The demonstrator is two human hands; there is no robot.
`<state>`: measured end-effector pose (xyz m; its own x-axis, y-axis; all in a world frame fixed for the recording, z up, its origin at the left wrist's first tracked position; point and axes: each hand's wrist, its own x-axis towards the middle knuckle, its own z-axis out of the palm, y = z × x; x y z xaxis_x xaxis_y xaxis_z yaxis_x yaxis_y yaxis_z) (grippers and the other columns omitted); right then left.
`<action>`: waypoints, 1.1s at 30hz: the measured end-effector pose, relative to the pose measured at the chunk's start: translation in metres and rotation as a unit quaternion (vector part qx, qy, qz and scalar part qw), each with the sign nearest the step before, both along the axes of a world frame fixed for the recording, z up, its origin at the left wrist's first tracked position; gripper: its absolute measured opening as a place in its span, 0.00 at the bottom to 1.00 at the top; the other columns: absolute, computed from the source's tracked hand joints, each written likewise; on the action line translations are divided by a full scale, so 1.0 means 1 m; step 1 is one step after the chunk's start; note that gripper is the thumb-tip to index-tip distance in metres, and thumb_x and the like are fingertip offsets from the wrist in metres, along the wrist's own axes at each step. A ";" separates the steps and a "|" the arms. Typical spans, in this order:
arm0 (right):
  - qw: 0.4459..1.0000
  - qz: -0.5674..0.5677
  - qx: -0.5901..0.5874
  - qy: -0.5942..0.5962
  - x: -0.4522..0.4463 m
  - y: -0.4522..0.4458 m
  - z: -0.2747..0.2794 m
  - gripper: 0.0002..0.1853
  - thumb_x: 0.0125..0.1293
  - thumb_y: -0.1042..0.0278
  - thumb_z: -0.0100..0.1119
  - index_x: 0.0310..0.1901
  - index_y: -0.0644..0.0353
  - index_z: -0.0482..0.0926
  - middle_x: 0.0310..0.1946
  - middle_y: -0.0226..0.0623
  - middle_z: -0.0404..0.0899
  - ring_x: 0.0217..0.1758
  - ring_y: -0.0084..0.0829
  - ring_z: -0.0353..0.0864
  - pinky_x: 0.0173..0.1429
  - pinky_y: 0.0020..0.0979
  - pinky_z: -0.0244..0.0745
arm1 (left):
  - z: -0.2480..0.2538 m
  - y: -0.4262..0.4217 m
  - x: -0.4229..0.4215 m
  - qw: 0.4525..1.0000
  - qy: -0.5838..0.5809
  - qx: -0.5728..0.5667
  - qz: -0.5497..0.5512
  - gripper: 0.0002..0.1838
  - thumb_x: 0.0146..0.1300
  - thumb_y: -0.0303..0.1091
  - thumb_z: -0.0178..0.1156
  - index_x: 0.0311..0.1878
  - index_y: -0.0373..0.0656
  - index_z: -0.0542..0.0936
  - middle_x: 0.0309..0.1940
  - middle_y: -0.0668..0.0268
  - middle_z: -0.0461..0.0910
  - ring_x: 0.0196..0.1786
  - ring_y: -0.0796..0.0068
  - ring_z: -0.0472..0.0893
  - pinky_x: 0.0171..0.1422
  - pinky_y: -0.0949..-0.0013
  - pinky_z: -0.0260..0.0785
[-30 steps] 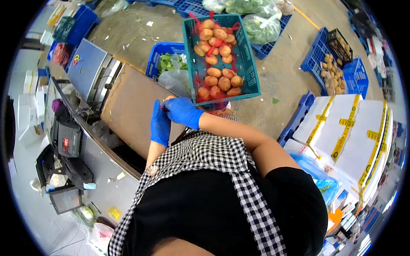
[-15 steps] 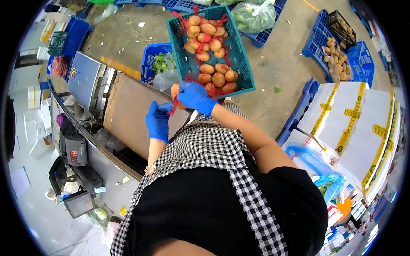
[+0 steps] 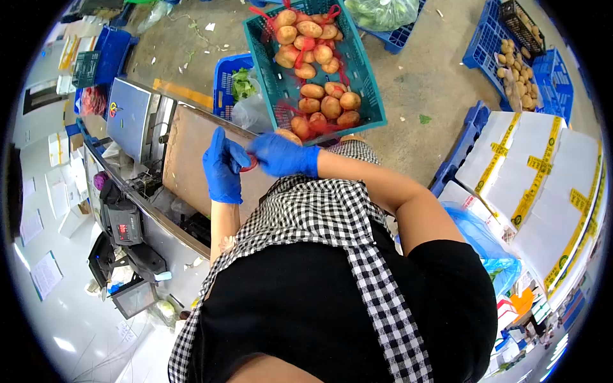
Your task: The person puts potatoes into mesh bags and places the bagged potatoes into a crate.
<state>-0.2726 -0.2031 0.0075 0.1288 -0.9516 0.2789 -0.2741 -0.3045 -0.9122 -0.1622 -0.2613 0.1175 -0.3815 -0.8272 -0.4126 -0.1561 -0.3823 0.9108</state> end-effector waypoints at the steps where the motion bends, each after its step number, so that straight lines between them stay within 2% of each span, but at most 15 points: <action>1: 1.000 0.007 0.001 0.013 0.001 0.002 -0.002 0.12 0.50 0.70 0.56 0.39 0.59 0.76 0.31 0.47 0.76 0.36 0.45 0.75 0.37 0.42 0.67 | 0.001 0.000 -0.001 1.000 -0.001 0.006 0.011 0.25 0.65 0.47 0.47 0.16 0.40 0.71 0.11 0.63 0.70 0.13 0.80 0.64 0.19 0.79 0.51; 4: 0.999 -0.007 -0.025 0.042 0.002 -0.002 -0.042 0.10 0.51 0.64 0.57 0.34 0.58 0.76 0.30 0.44 0.76 0.34 0.45 0.75 0.36 0.41 0.67 | 0.008 0.002 -0.009 1.000 0.019 -0.001 0.002 0.26 0.65 0.48 0.46 0.16 0.40 0.71 0.12 0.63 0.72 0.14 0.80 0.65 0.23 0.79 0.55; 7: 0.992 -0.031 -0.110 0.053 -0.010 -0.011 -0.034 0.11 0.52 0.60 0.57 0.32 0.58 0.76 0.30 0.43 0.75 0.32 0.45 0.75 0.36 0.41 0.68 | 0.030 0.006 -0.023 0.997 -0.074 0.015 -0.036 0.26 0.66 0.47 0.46 0.16 0.39 0.73 0.14 0.63 0.74 0.14 0.81 0.65 0.26 0.77 0.58; 8: 0.996 0.008 -0.086 0.034 -0.017 -0.021 -0.035 0.10 0.50 0.60 0.57 0.29 0.58 0.76 0.30 0.41 0.75 0.33 0.46 0.75 0.36 0.41 0.69 | 0.032 -0.001 -0.021 0.994 -0.047 -0.002 -0.101 0.22 0.66 0.42 0.47 0.25 0.35 0.78 0.22 0.62 0.78 0.21 0.81 0.70 0.34 0.77 0.63; 11: 0.995 -0.079 0.035 0.049 -0.046 -0.023 -0.034 0.09 0.48 0.61 0.57 0.28 0.58 0.77 0.30 0.41 0.76 0.34 0.46 0.75 0.37 0.42 0.70 | 0.010 -0.009 -0.019 0.954 -0.135 -0.175 -0.201 0.14 0.66 0.35 0.48 0.39 0.34 0.79 0.33 0.62 0.79 0.34 0.78 0.75 0.45 0.75 0.65; 12: 0.989 -0.072 0.112 0.058 -0.054 -0.026 -0.036 0.11 0.46 0.61 0.56 0.28 0.58 0.77 0.29 0.44 0.76 0.35 0.47 0.76 0.39 0.40 0.71 | 0.023 -0.010 -0.021 0.945 -0.119 -0.170 -0.255 0.13 0.66 0.30 0.48 0.49 0.36 0.76 0.40 0.63 0.78 0.45 0.76 0.74 0.54 0.73 0.63; 15: 0.936 -0.063 0.105 0.329 -0.073 -0.058 -0.090 0.12 0.51 0.59 0.54 0.27 0.61 0.77 0.24 0.45 0.76 0.30 0.44 0.77 0.36 0.39 0.72 | 0.007 -0.001 -0.011 0.966 -0.146 -0.168 -0.129 0.12 0.63 0.30 0.51 0.47 0.39 0.77 0.43 0.63 0.78 0.44 0.76 0.76 0.52 0.73 0.65; 16: 0.972 -0.095 0.209 0.056 -0.081 -0.075 -0.118 0.11 0.53 0.61 0.54 0.28 0.60 0.77 0.21 0.40 0.75 0.25 0.38 0.75 0.30 0.36 0.70 | 0.002 0.002 -0.005 0.975 -0.142 -0.143 -0.096 0.12 0.64 0.31 0.51 0.47 0.37 0.77 0.42 0.62 0.78 0.45 0.75 0.76 0.53 0.72 0.65; 17: 0.920 -0.121 0.302 -0.220 -0.090 -0.093 -0.142 0.10 0.56 0.63 0.54 0.28 0.60 0.77 0.18 0.35 0.75 0.20 0.31 0.73 0.23 0.33 0.68 | -0.005 0.007 0.003 0.981 -0.137 -0.110 -0.075 0.12 0.64 0.31 0.51 0.47 0.36 0.77 0.42 0.62 0.78 0.45 0.75 0.76 0.53 0.72 0.65; 19: 0.867 -0.092 0.403 -0.278 -0.103 -0.120 -0.157 0.10 0.58 0.65 0.51 0.27 0.63 0.76 0.17 0.33 0.74 0.19 0.26 0.70 0.20 0.29 0.64 | -0.017 0.021 0.022 0.990 -0.129 -0.043 -0.035 0.13 0.65 0.32 0.50 0.47 0.35 0.76 0.42 0.62 0.78 0.46 0.75 0.76 0.54 0.72 0.65; 22: 0.855 -0.059 0.500 -0.126 -0.121 -0.160 -0.182 0.09 0.57 0.67 0.51 0.26 0.63 0.76 0.21 0.32 0.73 0.20 0.25 0.69 0.23 0.27 0.62 | -0.031 0.050 0.040 0.984 -0.176 -0.021 0.002 0.13 0.65 0.32 0.49 0.47 0.33 0.76 0.42 0.61 0.78 0.46 0.75 0.75 0.54 0.72 0.65; 25: 0.843 -0.008 0.410 -0.349 -0.132 -0.201 -0.231 0.08 0.57 0.67 0.51 0.28 0.62 0.77 0.25 0.33 0.75 0.25 0.26 0.71 0.28 0.25 0.64 | -0.044 0.076 0.049 0.979 -0.194 0.034 0.049 0.13 0.66 0.31 0.48 0.47 0.34 0.76 0.41 0.61 0.78 0.46 0.75 0.76 0.53 0.72 0.65; 27: 0.903 -0.158 0.343 -0.205 -0.128 -0.239 -0.256 0.11 0.56 0.65 0.52 0.30 0.63 0.79 0.27 0.37 0.77 0.29 0.28 0.73 0.32 0.26 0.67 | -0.052 0.094 0.053 0.976 -0.209 0.044 0.046 0.13 0.66 0.31 0.48 0.48 0.35 0.76 0.42 0.62 0.78 0.46 0.73 0.76 0.54 0.72 0.65; 31: 0.950 -0.193 0.233 0.076 -0.180 -0.317 -0.363 0.21 0.61 0.51 0.48 0.35 0.65 0.78 0.31 0.39 0.78 0.40 0.33 0.76 0.43 0.30 0.70 | -0.062 0.104 0.043 0.975 -0.202 0.085 0.035 0.13 0.64 0.30 0.50 0.49 0.37 0.76 0.44 0.62 0.78 0.47 0.74 0.75 0.54 0.72 0.65; 33: 0.873 -0.347 0.343 -0.012 -0.204 -0.288 -0.275 0.23 0.62 0.48 0.47 0.36 0.63 0.78 0.33 0.39 0.78 0.43 0.32 0.77 0.44 0.30 0.70 | -0.071 0.101 0.037 0.973 -0.213 0.083 0.042 0.13 0.64 0.30 0.51 0.49 0.38 0.76 0.44 0.63 0.79 0.47 0.74 0.76 0.54 0.73 0.65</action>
